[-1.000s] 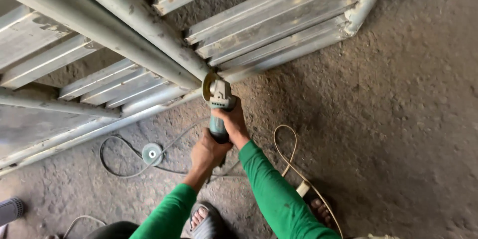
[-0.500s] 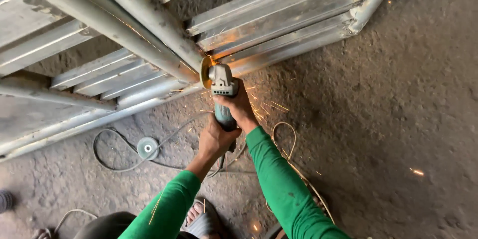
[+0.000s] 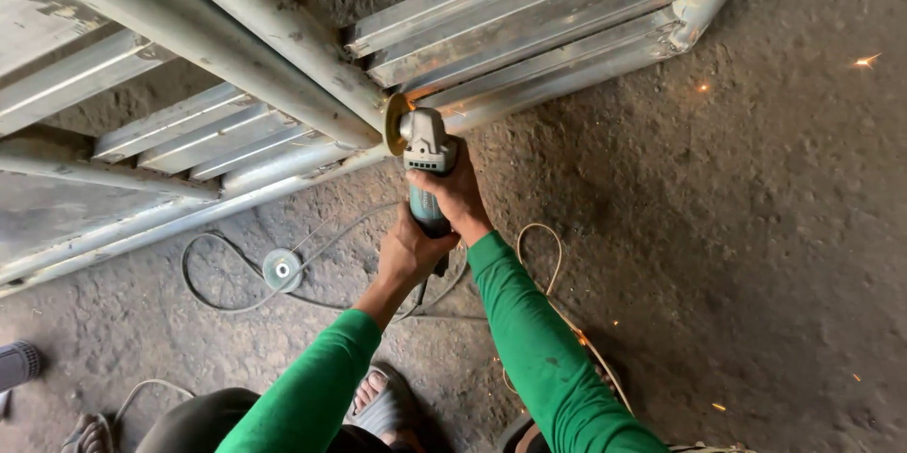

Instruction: Using an angle grinder to smooth welds and edges on a large metal gate.

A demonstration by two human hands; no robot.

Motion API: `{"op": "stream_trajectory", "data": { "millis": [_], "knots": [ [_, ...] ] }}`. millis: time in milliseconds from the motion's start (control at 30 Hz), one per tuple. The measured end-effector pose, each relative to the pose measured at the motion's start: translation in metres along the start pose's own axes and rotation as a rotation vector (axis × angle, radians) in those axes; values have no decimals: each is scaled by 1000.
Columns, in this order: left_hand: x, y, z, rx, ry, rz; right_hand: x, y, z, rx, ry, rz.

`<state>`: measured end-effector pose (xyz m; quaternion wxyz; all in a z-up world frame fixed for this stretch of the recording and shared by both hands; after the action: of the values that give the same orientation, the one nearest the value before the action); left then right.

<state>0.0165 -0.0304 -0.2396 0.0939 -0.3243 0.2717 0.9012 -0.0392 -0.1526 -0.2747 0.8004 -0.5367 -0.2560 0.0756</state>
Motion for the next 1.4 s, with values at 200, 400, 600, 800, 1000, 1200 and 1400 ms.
{"op": "stream_trajectory", "data": {
  "millis": [200, 400, 600, 800, 1000, 1200, 1400],
  "knots": [
    [4, 4, -1, -51, -47, 62, 1, 6, -5, 71, -85, -78],
    [12, 11, -1, -62, -47, 99, -2, 6, -13, 43, -94, -74],
    [17, 15, -2, -16, 18, 176, -6, 1, -19, 21, -162, 1],
    [24, 17, -5, -63, 56, 185, -13, 15, -26, 43, -173, 83],
    [5, 44, 10, -21, 42, 254, -6, -8, -29, 9, -177, 19],
    [10, 25, 6, -45, 14, 220, -6, 0, -18, 49, -159, -4],
    [20, 11, -5, -29, -55, 219, -14, 8, -11, 85, -82, 87]
  ]
}}
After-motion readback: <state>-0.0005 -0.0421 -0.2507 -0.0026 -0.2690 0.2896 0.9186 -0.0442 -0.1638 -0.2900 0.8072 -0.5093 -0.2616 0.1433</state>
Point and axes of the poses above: each hand's wrist, its own z-axis away from the middle knuckle, its own x-axis out of the palm, y = z × x, the point moved 7 cm from there along -z, towards the middle knuckle, and after that the axes turned 1 degree about -y, right-handed, at the moved point
